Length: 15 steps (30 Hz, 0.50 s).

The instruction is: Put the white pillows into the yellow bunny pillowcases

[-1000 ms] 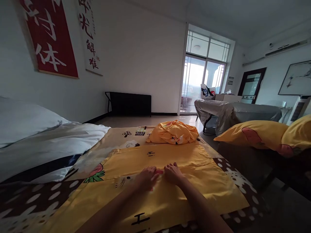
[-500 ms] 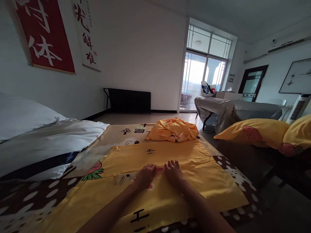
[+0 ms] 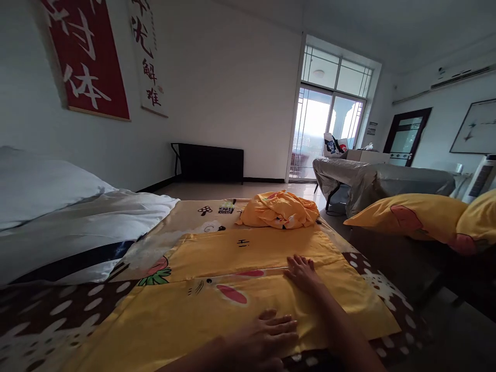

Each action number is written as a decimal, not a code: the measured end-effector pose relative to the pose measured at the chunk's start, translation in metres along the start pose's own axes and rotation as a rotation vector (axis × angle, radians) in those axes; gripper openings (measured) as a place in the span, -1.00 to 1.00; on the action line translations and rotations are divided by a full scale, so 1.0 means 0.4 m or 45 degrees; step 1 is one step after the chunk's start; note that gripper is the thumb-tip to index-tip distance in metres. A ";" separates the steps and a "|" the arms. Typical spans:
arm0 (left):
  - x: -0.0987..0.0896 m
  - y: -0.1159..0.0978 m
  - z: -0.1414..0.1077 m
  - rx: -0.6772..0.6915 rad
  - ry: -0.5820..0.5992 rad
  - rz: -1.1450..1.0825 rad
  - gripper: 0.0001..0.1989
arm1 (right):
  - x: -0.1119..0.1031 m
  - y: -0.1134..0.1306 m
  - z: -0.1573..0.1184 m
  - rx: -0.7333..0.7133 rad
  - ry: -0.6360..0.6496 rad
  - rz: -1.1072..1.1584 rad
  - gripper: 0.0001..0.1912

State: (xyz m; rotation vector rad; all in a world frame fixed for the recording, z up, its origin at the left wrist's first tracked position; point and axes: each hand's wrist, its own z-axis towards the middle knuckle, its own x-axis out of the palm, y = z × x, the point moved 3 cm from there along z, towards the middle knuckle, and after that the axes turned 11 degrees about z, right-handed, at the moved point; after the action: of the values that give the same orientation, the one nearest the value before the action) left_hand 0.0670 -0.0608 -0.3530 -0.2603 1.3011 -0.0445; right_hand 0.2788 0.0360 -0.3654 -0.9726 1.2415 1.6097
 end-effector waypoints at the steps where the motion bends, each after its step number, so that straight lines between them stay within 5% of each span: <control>1: 0.006 -0.011 -0.001 0.019 0.018 -0.024 -0.47 | 0.003 -0.006 0.001 0.004 0.014 0.009 -0.48; 8: 0.011 -0.019 -0.021 0.035 0.079 -0.041 -0.43 | 0.007 -0.004 0.001 0.009 0.017 -0.014 -0.45; 15: -0.010 -0.020 -0.017 -0.029 -0.009 -0.063 -0.59 | 0.001 0.144 -0.048 -0.135 -0.108 0.105 -0.54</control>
State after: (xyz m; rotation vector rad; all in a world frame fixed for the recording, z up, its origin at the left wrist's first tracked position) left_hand 0.0605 -0.0690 -0.3491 -0.3119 1.2885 -0.0711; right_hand 0.2260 0.0094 -0.3521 -0.9182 1.1618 1.7780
